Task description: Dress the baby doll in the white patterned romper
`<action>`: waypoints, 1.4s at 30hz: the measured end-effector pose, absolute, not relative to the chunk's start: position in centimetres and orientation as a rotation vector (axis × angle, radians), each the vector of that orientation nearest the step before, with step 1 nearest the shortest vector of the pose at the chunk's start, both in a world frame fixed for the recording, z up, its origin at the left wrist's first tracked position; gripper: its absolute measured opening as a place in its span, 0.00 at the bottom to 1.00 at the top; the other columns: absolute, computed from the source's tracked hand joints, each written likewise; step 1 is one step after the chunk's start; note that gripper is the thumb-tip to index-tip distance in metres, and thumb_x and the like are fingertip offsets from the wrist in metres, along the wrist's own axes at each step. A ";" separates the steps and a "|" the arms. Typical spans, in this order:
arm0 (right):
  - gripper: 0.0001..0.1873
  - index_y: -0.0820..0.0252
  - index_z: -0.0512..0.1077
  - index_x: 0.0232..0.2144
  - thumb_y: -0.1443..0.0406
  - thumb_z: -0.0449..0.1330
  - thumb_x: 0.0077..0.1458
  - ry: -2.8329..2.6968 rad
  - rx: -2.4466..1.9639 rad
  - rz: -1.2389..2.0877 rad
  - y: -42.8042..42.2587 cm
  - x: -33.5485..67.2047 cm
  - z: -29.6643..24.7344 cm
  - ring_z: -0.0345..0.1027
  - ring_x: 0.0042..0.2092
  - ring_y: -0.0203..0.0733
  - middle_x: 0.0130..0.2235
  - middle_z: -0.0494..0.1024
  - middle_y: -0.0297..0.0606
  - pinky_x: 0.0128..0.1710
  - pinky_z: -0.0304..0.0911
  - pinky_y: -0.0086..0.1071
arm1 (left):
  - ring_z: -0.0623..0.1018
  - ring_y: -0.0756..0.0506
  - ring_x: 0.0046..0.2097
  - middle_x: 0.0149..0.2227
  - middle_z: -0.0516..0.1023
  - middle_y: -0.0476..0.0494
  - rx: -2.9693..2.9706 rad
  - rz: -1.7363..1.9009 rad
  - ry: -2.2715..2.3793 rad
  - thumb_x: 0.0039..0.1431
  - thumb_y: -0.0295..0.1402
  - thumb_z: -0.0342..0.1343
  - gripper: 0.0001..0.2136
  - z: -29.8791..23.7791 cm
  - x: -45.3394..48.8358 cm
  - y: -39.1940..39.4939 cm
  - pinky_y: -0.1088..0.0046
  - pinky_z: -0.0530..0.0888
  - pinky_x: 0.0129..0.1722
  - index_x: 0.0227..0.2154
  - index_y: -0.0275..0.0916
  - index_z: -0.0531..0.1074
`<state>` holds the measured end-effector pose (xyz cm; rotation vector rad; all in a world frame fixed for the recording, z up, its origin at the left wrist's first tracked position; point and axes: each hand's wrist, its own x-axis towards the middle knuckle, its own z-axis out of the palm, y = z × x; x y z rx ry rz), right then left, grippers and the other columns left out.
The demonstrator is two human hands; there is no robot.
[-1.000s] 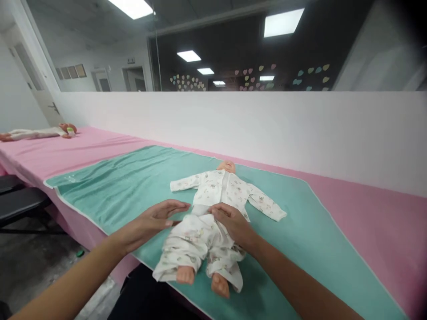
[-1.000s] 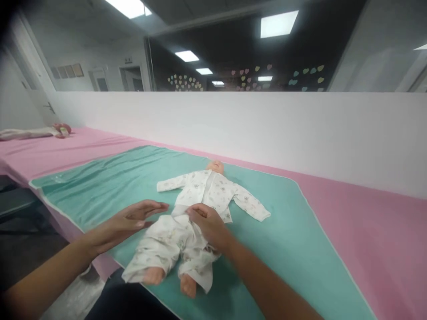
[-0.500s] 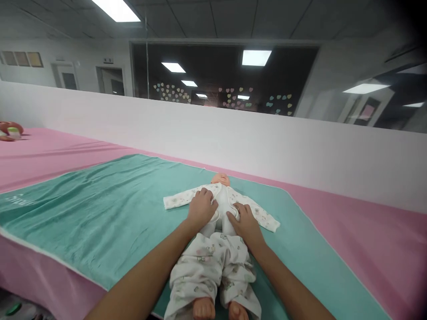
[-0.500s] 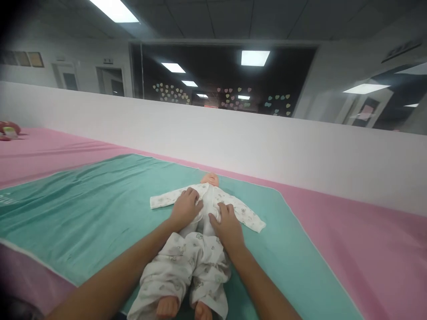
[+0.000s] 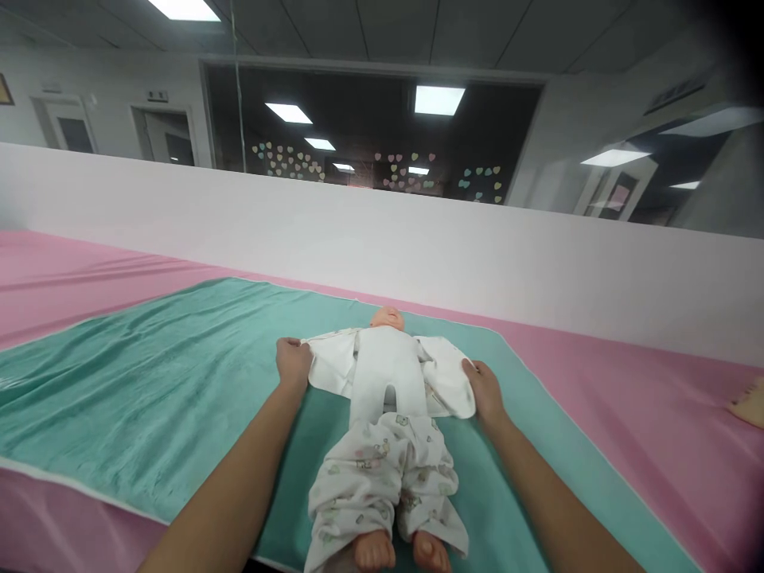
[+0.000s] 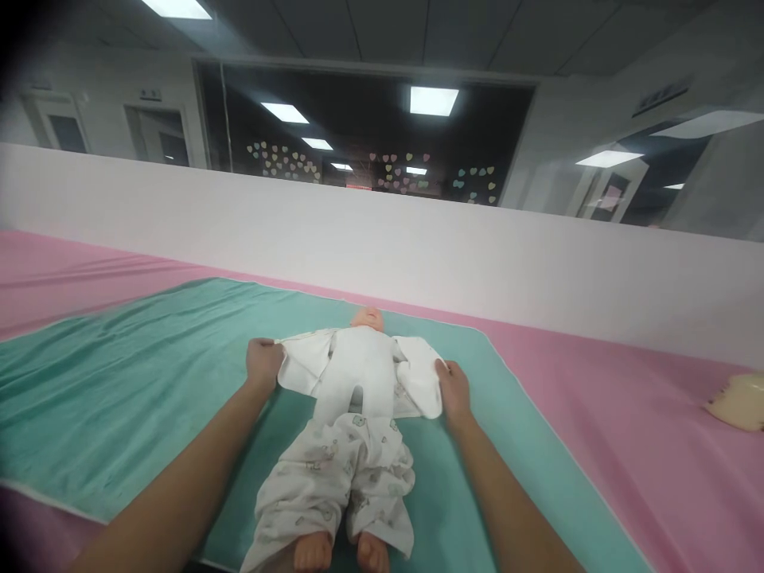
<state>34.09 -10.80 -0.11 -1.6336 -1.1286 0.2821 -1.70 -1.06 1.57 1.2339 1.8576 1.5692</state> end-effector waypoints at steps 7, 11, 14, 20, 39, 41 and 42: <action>0.16 0.58 0.69 0.34 0.54 0.52 0.48 -1.306 -1.784 -0.065 -12.9 35.3 1.0 0.62 0.33 0.40 0.37 0.71 0.38 0.34 0.57 0.33 | 0.68 0.43 0.49 0.46 0.70 0.44 1.911 1.551 1.758 0.47 0.19 0.44 0.19 2.9 1.4 -3.4 0.65 0.66 0.47 0.41 0.42 0.65; 0.14 0.58 0.69 0.28 0.55 0.51 0.52 -1.705 -1.432 0.452 -14.6 28.4 2.9 0.61 0.30 0.37 0.28 0.70 0.34 0.30 0.57 0.31 | 0.68 0.46 0.50 0.47 0.70 0.47 2.157 1.314 1.291 0.53 0.27 0.45 0.14 2.5 3.8 -4.3 0.67 0.63 0.53 0.42 0.43 0.67; 0.10 0.58 0.70 0.26 0.57 0.56 0.49 -1.899 -1.308 0.707 -16.0 25.5 4.0 0.55 0.26 0.34 0.23 0.66 0.31 0.26 0.55 0.28 | 0.63 0.46 0.56 0.54 0.66 0.45 2.152 1.242 1.121 0.56 0.33 0.45 0.15 2.0 4.9 -4.5 0.68 0.59 0.56 0.47 0.41 0.65; 0.06 0.58 0.72 0.26 0.65 0.55 0.47 -2.142 -1.166 0.967 -18.0 26.2 5.9 0.60 0.31 0.34 0.32 0.69 0.33 0.30 0.60 0.28 | 0.64 0.45 0.56 0.55 0.65 0.46 1.997 1.174 1.120 0.58 0.38 0.44 0.17 1.8 5.4 -5.0 0.67 0.59 0.56 0.49 0.42 0.65; 0.10 0.58 0.62 0.25 0.65 0.48 0.58 -2.277 -1.141 -0.127 -14.2 23.4 4.3 0.53 0.56 0.45 0.53 0.64 0.40 0.53 0.54 0.46 | 0.60 0.46 0.59 0.56 0.65 0.44 2.455 1.200 0.905 0.56 0.37 0.49 0.14 1.2 6.3 -5.9 0.63 0.56 0.59 0.44 0.41 0.68; 0.10 0.58 0.64 0.28 0.65 0.47 0.59 -2.203 -1.156 -0.095 -13.1 22.8 5.0 0.61 0.49 0.42 0.48 0.66 0.41 0.49 0.59 0.41 | 0.61 0.46 0.59 0.55 0.66 0.43 2.459 1.176 0.864 0.56 0.36 0.48 0.13 1.0 6.5 -5.8 0.62 0.57 0.58 0.43 0.41 0.68; 0.11 0.58 0.65 0.29 0.64 0.46 0.59 -2.151 -1.174 -0.077 -12.6 22.5 5.3 0.63 0.45 0.40 0.46 0.67 0.41 0.46 0.60 0.39 | 0.61 0.46 0.59 0.55 0.66 0.43 2.436 1.166 0.866 0.57 0.36 0.47 0.12 0.9 6.6 -5.7 0.62 0.58 0.58 0.43 0.41 0.68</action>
